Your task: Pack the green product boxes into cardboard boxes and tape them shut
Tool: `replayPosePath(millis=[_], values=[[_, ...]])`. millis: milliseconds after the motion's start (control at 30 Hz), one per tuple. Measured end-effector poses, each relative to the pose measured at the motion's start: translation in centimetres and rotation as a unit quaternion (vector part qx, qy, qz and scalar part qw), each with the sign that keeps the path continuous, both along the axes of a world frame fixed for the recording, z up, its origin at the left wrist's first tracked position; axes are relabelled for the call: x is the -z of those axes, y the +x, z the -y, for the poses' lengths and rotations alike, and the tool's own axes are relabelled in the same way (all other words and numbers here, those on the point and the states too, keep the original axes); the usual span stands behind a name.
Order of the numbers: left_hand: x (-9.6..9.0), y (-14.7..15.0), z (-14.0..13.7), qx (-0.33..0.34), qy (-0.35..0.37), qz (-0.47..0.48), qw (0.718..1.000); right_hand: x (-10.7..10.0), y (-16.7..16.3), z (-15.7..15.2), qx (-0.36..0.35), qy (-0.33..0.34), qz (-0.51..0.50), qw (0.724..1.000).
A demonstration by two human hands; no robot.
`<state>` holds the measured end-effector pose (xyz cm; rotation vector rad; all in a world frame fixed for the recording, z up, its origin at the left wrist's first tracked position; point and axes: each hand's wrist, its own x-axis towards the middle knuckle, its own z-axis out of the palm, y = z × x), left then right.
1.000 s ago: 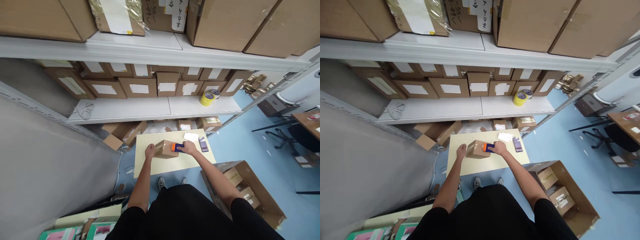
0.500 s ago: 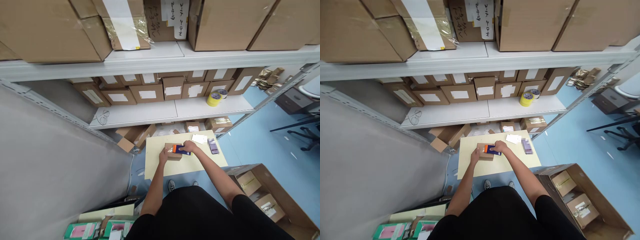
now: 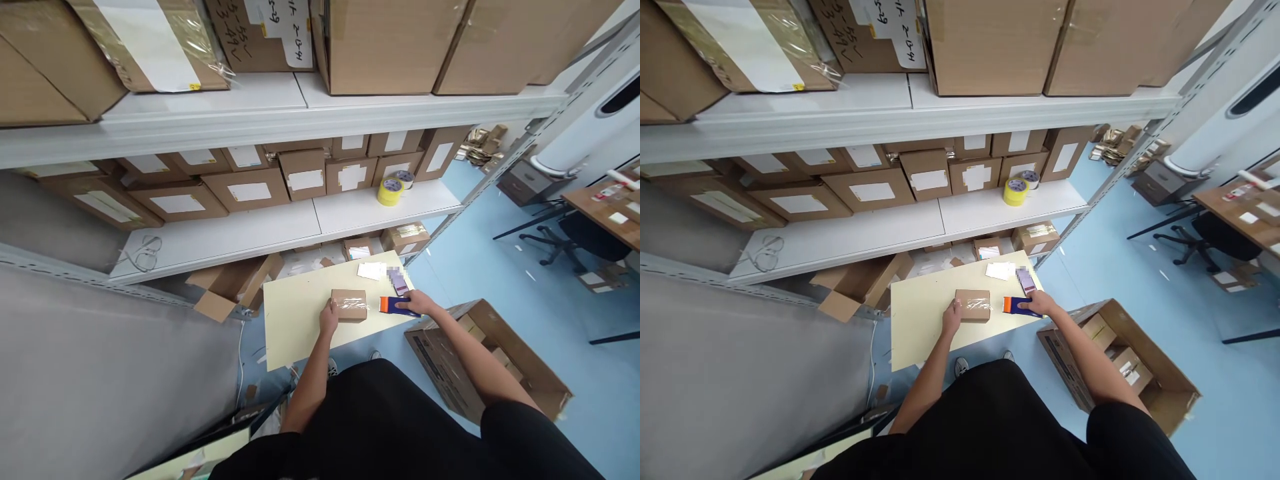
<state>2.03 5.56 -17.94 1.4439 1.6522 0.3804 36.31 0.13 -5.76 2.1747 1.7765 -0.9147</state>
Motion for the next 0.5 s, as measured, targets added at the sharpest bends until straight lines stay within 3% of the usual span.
replayPosePath(millis=[133, 367, 500], values=[[0.5, -2.3, -0.8, -0.015, -0.001, 0.038, 0.999, 1.7, -2.6, -0.9, -0.001, 0.017, -0.005, 1.000], [-0.4, -13.3, -3.2, -0.126, 0.006, -0.049, 0.991, 3.0, -14.7, -5.3, -0.061, 0.057, -0.100, 0.991], [-1.3, -15.8, -3.0, -0.121, 0.040, -0.029, 0.991, 2.6, -20.7, -7.7, -0.108, 0.027, -0.090, 0.990]])
